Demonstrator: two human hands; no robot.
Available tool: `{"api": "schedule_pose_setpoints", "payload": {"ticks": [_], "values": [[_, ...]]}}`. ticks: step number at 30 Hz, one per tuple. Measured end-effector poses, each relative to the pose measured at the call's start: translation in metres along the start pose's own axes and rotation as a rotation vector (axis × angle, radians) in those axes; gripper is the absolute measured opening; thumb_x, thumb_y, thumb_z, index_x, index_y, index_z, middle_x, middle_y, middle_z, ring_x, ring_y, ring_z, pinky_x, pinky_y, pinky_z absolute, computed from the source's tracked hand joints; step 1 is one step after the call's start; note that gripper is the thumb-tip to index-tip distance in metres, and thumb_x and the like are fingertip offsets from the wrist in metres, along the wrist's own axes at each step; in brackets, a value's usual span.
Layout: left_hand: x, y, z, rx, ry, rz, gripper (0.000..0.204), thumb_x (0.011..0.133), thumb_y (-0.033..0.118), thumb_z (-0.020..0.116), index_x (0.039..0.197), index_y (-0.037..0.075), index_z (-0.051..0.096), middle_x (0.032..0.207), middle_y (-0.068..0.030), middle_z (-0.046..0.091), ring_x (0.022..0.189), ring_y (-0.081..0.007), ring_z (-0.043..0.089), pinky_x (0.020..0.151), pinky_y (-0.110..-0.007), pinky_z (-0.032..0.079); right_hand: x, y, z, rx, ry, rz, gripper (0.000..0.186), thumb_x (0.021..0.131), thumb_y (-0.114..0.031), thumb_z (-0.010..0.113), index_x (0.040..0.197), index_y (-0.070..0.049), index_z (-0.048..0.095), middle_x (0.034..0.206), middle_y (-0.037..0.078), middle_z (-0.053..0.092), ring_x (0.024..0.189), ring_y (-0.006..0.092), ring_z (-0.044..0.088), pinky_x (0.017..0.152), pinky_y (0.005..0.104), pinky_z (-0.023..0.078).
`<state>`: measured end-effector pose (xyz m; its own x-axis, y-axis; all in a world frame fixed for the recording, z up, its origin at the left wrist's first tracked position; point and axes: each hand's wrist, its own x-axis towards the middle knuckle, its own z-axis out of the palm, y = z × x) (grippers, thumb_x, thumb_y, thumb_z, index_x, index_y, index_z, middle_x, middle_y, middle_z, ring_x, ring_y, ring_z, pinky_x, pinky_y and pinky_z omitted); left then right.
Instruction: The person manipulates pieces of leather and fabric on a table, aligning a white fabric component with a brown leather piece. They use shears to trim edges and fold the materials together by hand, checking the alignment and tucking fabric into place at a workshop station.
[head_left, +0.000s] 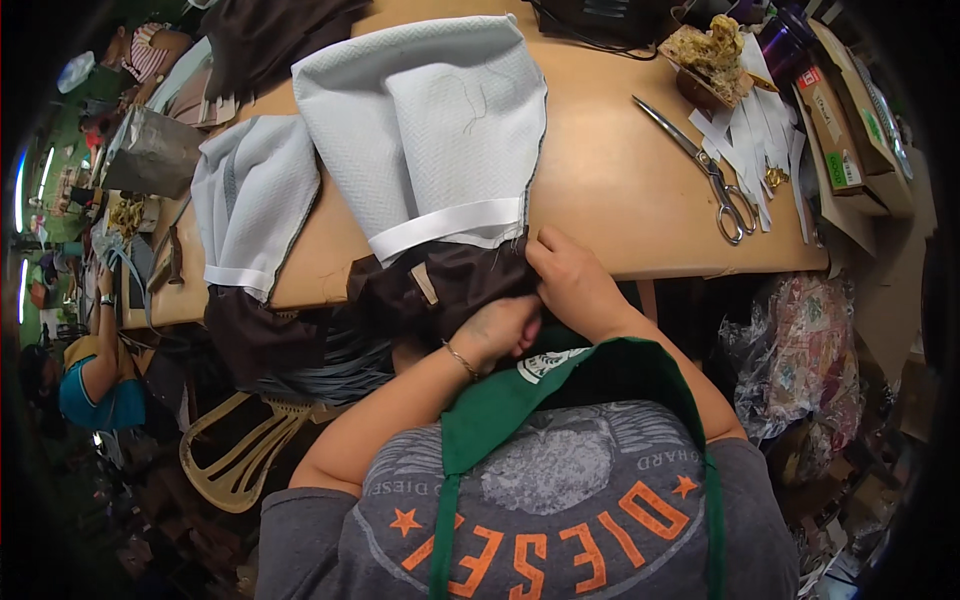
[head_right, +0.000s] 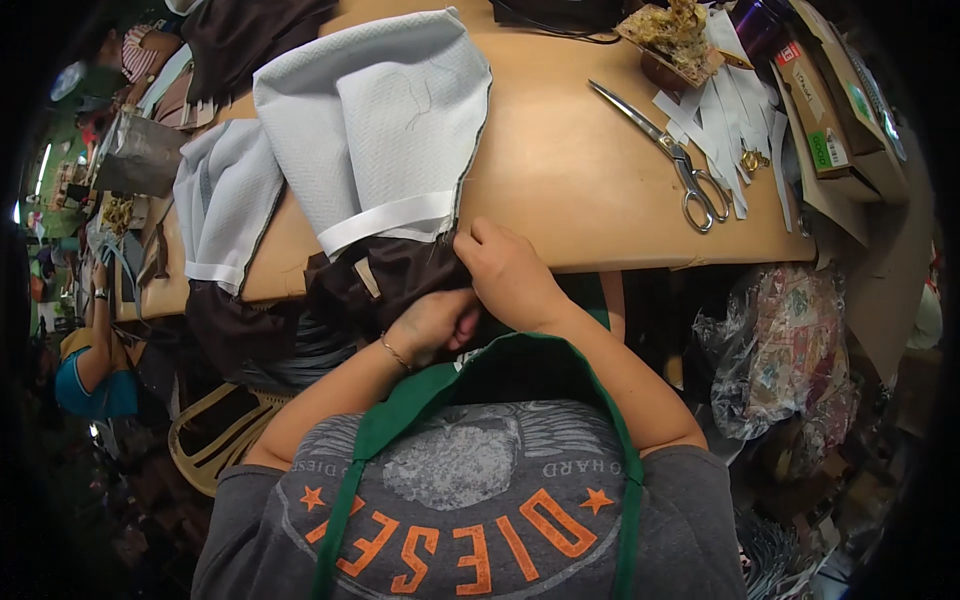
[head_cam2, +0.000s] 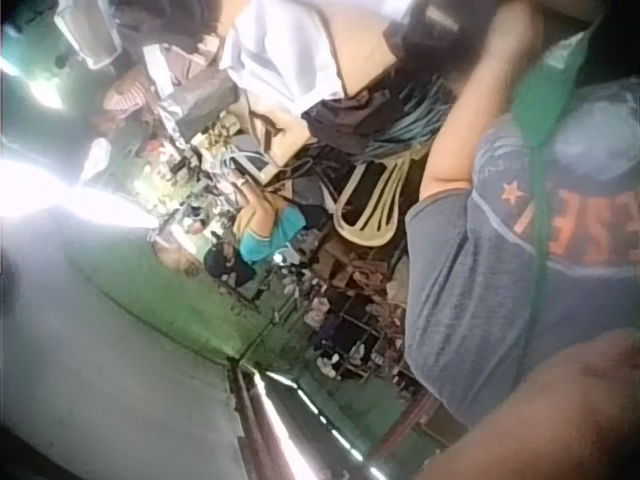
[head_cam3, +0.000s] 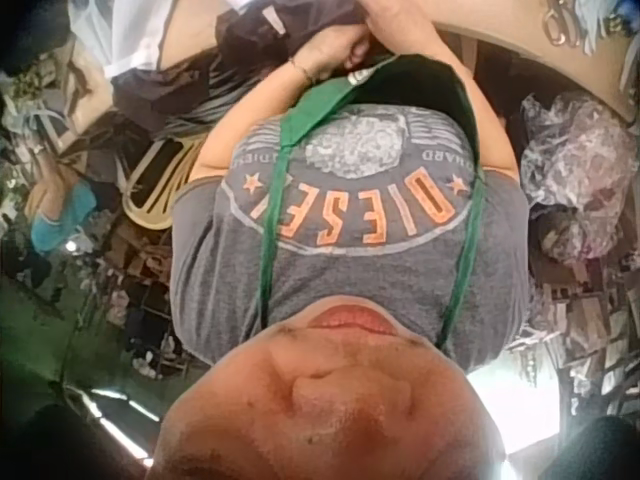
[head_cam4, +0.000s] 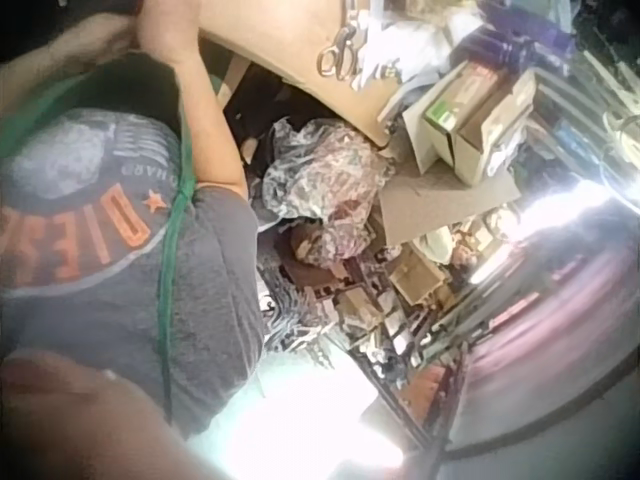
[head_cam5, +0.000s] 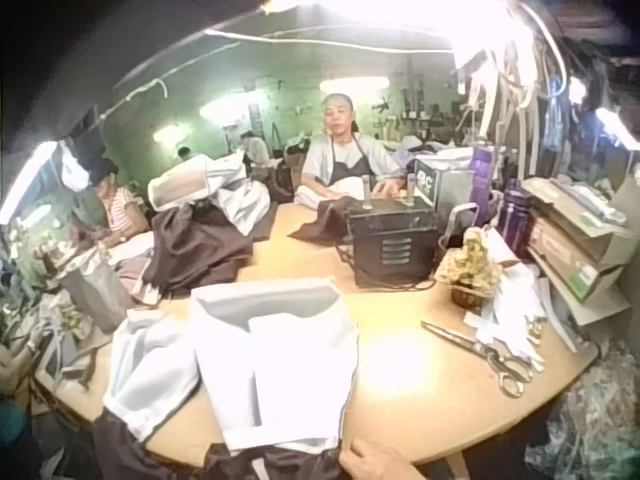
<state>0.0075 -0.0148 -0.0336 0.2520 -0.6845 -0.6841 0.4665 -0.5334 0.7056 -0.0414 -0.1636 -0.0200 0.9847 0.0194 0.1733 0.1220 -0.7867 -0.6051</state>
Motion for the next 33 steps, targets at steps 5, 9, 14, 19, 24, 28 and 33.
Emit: {"api": "schedule_pose_setpoints", "payload": {"ticks": [5, 9, 14, 19, 24, 28, 33], "values": [[0.002, -0.003, -0.021, -0.75, 0.058, -0.026, 0.036, 0.091, 0.032, 0.037, 0.059, 0.016, 0.038, 0.055, 0.0005, 0.039, 0.046, -0.0091, 0.032, 0.045, -0.02, 0.025, -0.007, -0.01, 0.002, -0.153, -0.095, 0.077, 0.013, 0.072, -0.006, 0.056, 0.084, -0.002, 0.053, 0.083, 0.014, 0.051, 0.079, 0.033, 0.056, 0.07, 0.0415, 0.047], [0.015, -0.01, -0.021, -0.535, 0.459, 0.697, 0.016, 0.09, 0.018, 0.048, 0.077, 0.011, 0.054, 0.07, -0.0033, 0.052, 0.061, -0.015, 0.049, 0.053, -0.026, 0.04, -0.011, -0.017, 0.004, -0.201, 0.029, 0.062, 0.014, 0.07, -0.004, 0.056, 0.083, -0.001, 0.053, 0.081, 0.012, 0.052, 0.08, 0.0318, 0.055, 0.072, 0.0399, 0.047], [0.011, 0.005, -0.053, 0.976, 0.689, 0.945, 0.021, 0.084, 0.016, 0.053, 0.101, 0.009, 0.062, 0.092, -0.0112, 0.063, 0.087, -0.0274, 0.06, 0.074, -0.039, 0.048, -0.006, -0.013, 0.003, 0.087, 0.153, -0.16, 0.02, 0.061, 0.004, 0.057, 0.077, -0.003, 0.047, 0.076, 0.013, 0.049, 0.075, 0.0314, 0.051, 0.067, 0.0395, 0.044], [0.002, 0.035, -0.063, 1.756, 0.821, 0.544, 0.031, 0.08, 0.032, 0.053, 0.103, 0.013, 0.062, 0.096, -0.0122, 0.063, 0.091, -0.0288, 0.059, 0.077, -0.038, 0.046, -0.004, -0.024, 0.024, 0.228, 0.027, -0.133, 0.025, 0.061, 0.003, 0.059, 0.082, 0.0, 0.046, 0.079, 0.017, 0.05, 0.078, 0.0358, 0.052, 0.068, 0.0422, 0.043], [-0.026, 0.051, -0.06, 1.434, 0.873, 0.499, 0.048, 0.076, 0.048, 0.054, 0.104, 0.009, 0.061, 0.101, -0.0154, 0.061, 0.095, -0.0332, 0.058, 0.088, -0.043, 0.043, 0.003, -0.039, 0.043, 0.209, -0.173, 0.059, 0.028, 0.066, 0.001, 0.057, 0.093, 0.003, 0.05, 0.09, 0.024, 0.056, 0.087, 0.04, 0.057, 0.073, 0.0438, 0.048], [-0.025, 0.057, -0.064, 1.291, 0.952, 0.607, 0.05, 0.075, 0.048, 0.055, 0.106, 0.009, 0.06, 0.103, -0.0155, 0.06, 0.097, -0.033, 0.057, 0.089, -0.043, 0.042, 0.018, -0.046, 0.041, 0.167, -0.365, 0.006, 0.023, 0.067, -0.005, 0.057, 0.087, 0.006, 0.055, 0.078, 0.023, 0.059, 0.079, 0.0399, 0.06, 0.07, 0.0449, 0.05], [-0.022, 0.064, -0.075, 1.161, 0.818, 0.594, 0.052, 0.074, 0.049, 0.056, 0.108, 0.009, 0.059, 0.105, -0.0156, 0.059, 0.099, -0.0328, 0.056, 0.09, -0.042, 0.041, 0.021, -0.062, 0.039, 0.121, -0.557, -0.136, 0.027, 0.074, -0.02, 0.061, 0.081, 0.006, 0.058, 0.08, 0.023, 0.06, 0.081, 0.0363, 0.061, 0.071, 0.0441, 0.05]]}}
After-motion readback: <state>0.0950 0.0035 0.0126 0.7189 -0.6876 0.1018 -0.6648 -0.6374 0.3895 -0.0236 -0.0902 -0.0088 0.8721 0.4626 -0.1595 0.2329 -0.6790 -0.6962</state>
